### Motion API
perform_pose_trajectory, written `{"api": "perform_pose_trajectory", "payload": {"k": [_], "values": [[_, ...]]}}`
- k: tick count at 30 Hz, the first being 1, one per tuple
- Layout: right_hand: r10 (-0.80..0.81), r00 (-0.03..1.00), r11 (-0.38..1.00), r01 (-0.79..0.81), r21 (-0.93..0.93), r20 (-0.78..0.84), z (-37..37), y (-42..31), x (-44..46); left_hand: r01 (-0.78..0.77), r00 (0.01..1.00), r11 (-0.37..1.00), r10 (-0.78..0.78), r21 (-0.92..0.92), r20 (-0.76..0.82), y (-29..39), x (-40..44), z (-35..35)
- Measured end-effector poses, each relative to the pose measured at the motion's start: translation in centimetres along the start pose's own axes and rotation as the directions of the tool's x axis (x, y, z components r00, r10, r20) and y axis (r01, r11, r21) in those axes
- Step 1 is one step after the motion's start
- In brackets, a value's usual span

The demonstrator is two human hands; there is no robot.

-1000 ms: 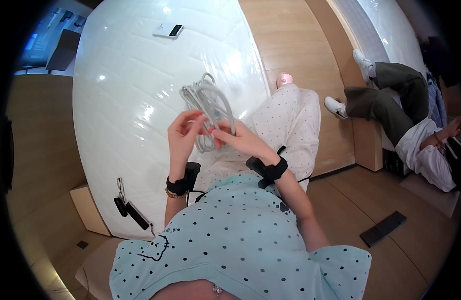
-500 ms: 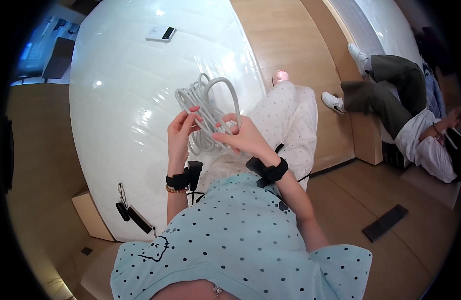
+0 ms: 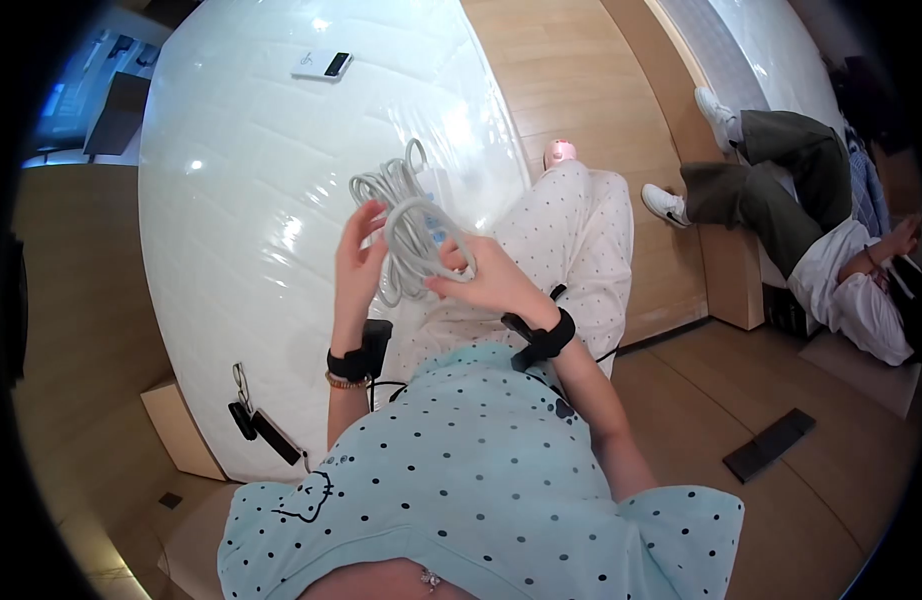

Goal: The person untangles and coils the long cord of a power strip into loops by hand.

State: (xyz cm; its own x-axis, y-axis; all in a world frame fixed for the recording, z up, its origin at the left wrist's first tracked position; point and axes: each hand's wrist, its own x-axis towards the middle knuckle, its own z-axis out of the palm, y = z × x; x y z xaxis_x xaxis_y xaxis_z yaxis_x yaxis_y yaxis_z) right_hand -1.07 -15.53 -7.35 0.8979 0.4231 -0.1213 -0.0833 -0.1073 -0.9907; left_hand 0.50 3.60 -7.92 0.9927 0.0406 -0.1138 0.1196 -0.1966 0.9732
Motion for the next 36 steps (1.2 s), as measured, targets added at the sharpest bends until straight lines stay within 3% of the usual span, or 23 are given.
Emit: {"api": "perform_pose_trajectory", "payload": {"k": [1, 4, 7, 10, 16, 19, 22, 25, 28, 31, 34, 36], "values": [[-0.011, 0.999, 1.000, 0.010, 0.023, 0.040, -0.1, 0.0, 0.0, 0.052, 0.996, 0.998, -0.048, -0.046, 0.076, -0.6, 0.1, 0.5], [0.003, 0.998, 0.997, -0.007, 0.072, 0.068, 0.5, -0.5, 0.0, 0.266, 0.929, 0.874, -0.121, -0.407, 0.349, -1.1, 0.4, 1.0], [0.052, 0.999, 0.998, -0.052, -0.031, -0.011, 0.5, -0.2, -0.1, 0.281, 0.916, 0.828, -0.080, -0.486, 0.393, -0.4, 0.0, 1.1], [0.224, 0.974, 0.972, -0.226, -0.068, -0.034, -0.3, -0.2, 0.2, 0.070, 0.898, 0.897, 0.134, -0.436, 0.420, -0.1, -0.4, 1.2], [0.183, 0.983, 0.950, -0.180, 0.257, 0.012, 1.3, 0.6, 0.6, 0.149, 0.913, 0.825, 0.097, -0.545, 0.397, 1.0, -1.3, 2.7], [0.118, 0.978, 0.973, -0.079, 0.215, -0.172, 2.5, 1.0, 1.1, 0.204, 0.914, 0.916, -0.053, -0.344, 0.402, 1.0, -1.0, 3.0], [0.051, 0.936, 0.998, -0.064, -0.024, -0.349, 3.4, 2.3, 1.2, -0.011, 0.972, 0.959, 0.077, -0.283, 0.221, 1.6, -1.4, 4.3], [-0.215, 0.921, 0.943, 0.110, -0.313, -0.326, 3.1, 1.9, 1.5, 0.143, 0.975, 0.971, -0.104, -0.194, 0.197, 1.2, -1.3, 4.9], [-0.148, 0.982, 0.988, 0.141, -0.067, -0.117, 2.1, 1.7, 1.9, -0.043, 0.982, 0.999, 0.048, -0.028, 0.181, 2.1, -1.6, 4.7], [-0.117, 0.985, 0.993, 0.114, -0.036, -0.123, 2.0, 1.7, 1.1, 0.165, 0.975, 0.954, -0.120, -0.249, 0.187, 3.1, -1.4, 4.2], [0.059, 0.997, 0.995, -0.063, -0.074, -0.047, 1.6, 0.3, 0.6, 0.117, 0.959, 0.960, -0.043, -0.253, 0.281, 3.7, -1.3, 3.3], [0.025, 0.991, 1.000, -0.023, 0.019, -0.133, 1.7, 1.2, 0.4, -0.101, 0.965, 0.993, 0.114, -0.064, 0.237, 2.8, -0.8, 1.6]]}}
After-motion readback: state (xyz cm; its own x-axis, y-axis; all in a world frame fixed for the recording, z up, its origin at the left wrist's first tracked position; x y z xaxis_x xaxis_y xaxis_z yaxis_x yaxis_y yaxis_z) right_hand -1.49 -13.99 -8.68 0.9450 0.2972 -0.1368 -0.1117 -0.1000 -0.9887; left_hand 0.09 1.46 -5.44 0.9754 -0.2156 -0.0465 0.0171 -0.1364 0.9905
